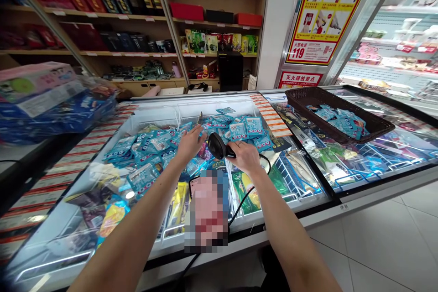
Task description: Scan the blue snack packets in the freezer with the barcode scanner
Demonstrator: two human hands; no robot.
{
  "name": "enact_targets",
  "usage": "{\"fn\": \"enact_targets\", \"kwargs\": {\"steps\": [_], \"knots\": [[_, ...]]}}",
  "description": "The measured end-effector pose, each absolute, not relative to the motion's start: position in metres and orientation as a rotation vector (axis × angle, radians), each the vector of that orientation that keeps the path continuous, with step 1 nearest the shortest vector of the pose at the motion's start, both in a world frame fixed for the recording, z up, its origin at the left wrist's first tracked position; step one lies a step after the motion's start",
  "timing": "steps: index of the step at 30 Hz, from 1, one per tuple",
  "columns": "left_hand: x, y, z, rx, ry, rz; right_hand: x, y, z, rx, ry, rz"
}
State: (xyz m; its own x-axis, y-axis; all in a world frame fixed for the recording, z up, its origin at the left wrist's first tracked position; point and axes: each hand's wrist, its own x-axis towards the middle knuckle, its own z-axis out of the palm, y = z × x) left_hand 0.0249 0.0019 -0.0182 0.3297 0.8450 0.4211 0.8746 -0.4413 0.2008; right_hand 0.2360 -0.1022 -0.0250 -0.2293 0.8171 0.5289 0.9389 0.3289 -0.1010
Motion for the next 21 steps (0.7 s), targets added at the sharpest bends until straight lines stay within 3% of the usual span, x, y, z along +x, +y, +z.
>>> {"fn": "enact_targets", "kwargs": {"steps": [6,14,17,21], "knots": [[0.043,0.024,-0.017,-2.608,-1.654,-0.398,0.237,-0.101,-0.024,-1.552,-2.127,-0.320],[0.034,0.007,0.002,-2.434,-1.817,-0.246,0.235,-0.103,-0.021,-1.569,-2.144,-0.314],[0.024,-0.003,0.005,-2.390,-1.904,-0.506,0.234,-0.104,-0.021,-1.558,-2.148,-0.328],[0.008,-0.012,-0.007,-2.371,-1.964,-1.270,0.233,-0.104,-0.022,-1.534,-2.151,-0.354]]}}
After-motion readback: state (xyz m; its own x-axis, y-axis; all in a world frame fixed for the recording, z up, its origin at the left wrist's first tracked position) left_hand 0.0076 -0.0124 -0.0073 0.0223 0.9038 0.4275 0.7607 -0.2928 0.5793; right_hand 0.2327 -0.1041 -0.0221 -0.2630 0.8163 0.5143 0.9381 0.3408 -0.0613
